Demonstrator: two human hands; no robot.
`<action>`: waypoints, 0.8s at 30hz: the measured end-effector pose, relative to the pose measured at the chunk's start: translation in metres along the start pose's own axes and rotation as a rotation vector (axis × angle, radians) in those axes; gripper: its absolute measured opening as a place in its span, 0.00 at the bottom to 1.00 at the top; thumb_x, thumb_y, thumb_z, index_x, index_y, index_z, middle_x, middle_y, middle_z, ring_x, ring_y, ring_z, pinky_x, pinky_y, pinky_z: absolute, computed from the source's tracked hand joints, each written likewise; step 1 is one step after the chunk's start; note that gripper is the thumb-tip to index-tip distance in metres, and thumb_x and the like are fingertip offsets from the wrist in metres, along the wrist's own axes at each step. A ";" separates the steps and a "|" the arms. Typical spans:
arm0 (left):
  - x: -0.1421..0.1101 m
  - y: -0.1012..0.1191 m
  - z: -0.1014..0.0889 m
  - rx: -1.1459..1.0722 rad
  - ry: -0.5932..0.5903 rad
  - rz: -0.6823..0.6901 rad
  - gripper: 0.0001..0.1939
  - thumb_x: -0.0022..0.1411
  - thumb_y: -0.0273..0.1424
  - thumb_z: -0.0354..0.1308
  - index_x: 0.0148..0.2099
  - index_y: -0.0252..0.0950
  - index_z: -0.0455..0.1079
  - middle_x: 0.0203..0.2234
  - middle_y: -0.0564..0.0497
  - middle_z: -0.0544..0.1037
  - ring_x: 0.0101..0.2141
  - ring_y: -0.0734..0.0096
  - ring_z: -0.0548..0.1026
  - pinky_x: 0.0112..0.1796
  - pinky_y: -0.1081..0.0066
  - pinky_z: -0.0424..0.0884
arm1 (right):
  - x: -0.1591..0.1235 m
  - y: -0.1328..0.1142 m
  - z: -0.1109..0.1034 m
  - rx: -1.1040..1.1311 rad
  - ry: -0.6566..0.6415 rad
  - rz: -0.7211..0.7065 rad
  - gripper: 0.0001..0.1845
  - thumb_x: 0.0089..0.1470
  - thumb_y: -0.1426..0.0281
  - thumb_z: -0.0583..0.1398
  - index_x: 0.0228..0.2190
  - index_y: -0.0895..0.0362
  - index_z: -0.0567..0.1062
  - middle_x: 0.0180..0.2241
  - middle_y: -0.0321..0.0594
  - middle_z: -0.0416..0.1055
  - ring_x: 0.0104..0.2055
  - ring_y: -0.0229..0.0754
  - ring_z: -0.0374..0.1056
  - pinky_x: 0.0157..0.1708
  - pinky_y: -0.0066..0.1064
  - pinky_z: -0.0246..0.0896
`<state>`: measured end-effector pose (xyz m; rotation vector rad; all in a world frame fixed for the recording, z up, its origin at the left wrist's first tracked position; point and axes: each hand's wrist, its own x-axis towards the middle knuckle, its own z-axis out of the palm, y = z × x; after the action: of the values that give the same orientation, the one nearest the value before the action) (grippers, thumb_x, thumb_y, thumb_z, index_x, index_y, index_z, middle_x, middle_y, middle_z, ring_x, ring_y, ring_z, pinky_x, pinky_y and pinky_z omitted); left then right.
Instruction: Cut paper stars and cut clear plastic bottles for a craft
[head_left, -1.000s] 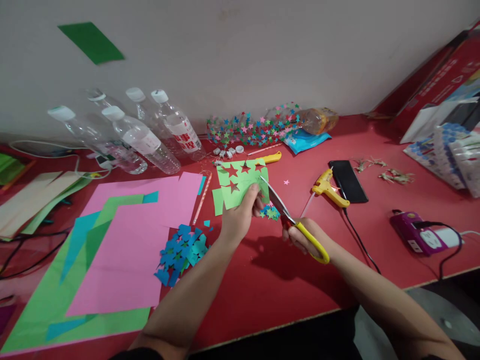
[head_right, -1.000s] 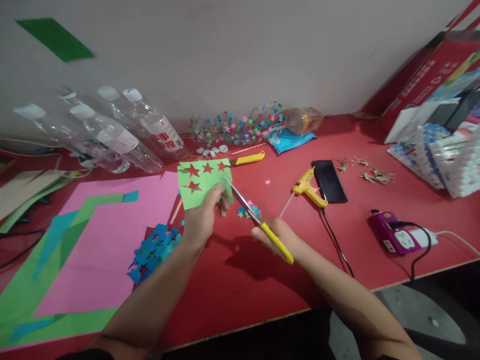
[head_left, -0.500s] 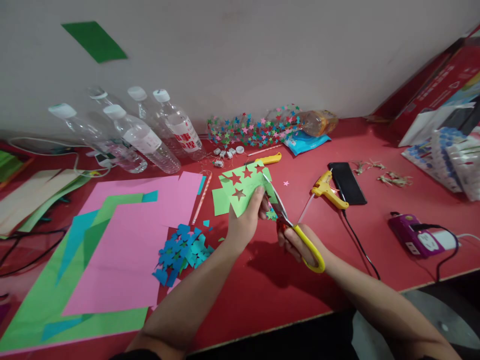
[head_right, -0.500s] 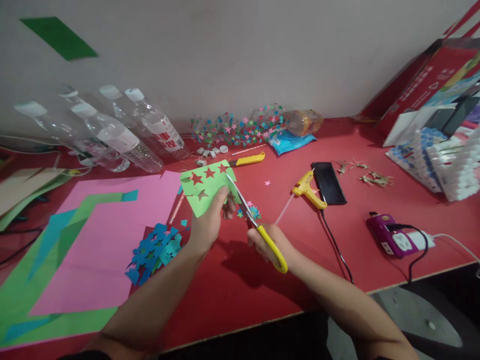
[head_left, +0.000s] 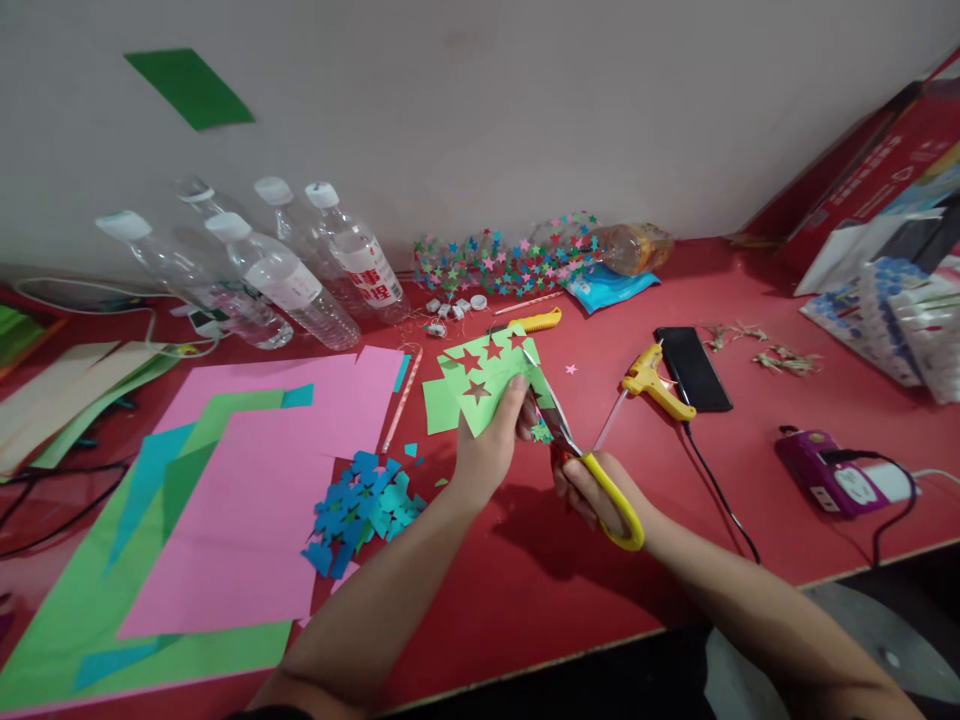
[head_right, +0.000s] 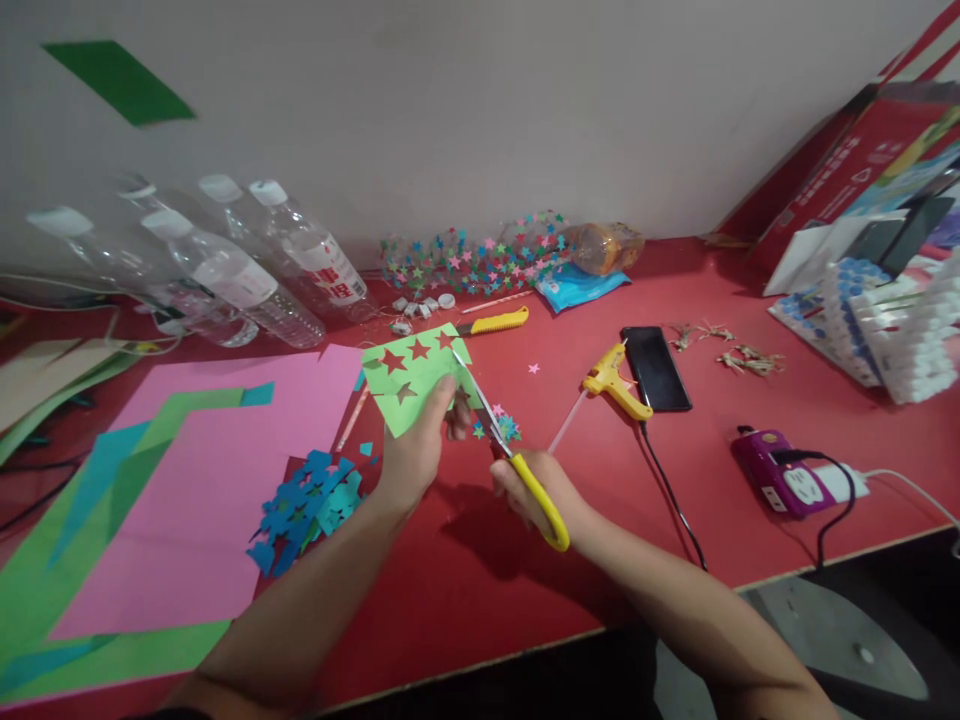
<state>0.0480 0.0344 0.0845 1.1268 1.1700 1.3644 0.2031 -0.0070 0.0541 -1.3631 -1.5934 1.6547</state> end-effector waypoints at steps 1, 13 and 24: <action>0.000 0.000 0.000 -0.003 -0.006 0.001 0.21 0.63 0.43 0.55 0.22 0.37 0.64 0.15 0.55 0.69 0.17 0.79 0.66 0.21 0.76 0.64 | 0.000 0.000 0.000 -0.004 0.004 -0.005 0.33 0.51 0.37 0.48 0.20 0.54 0.63 0.09 0.28 0.54 0.11 0.32 0.51 0.14 0.26 0.51; 0.007 -0.001 -0.013 -0.008 -0.008 -0.011 0.20 0.62 0.40 0.56 0.21 0.36 0.67 0.14 0.55 0.69 0.17 0.79 0.67 0.21 0.76 0.64 | 0.003 0.003 -0.010 -0.046 0.013 -0.013 0.28 0.51 0.42 0.52 0.19 0.53 0.63 0.10 0.29 0.55 0.11 0.32 0.52 0.13 0.26 0.50; 0.020 0.010 -0.019 -0.311 0.038 -0.113 0.12 0.57 0.39 0.61 0.37 0.36 0.66 0.21 0.57 0.72 0.16 0.80 0.69 0.18 0.78 0.64 | 0.007 0.009 -0.009 -0.098 0.055 -0.032 0.27 0.52 0.44 0.53 0.19 0.53 0.62 0.12 0.30 0.57 0.12 0.32 0.53 0.14 0.26 0.48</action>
<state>0.0269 0.0521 0.0930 0.8046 0.9910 1.4267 0.2110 0.0015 0.0453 -1.4114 -1.6752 1.5247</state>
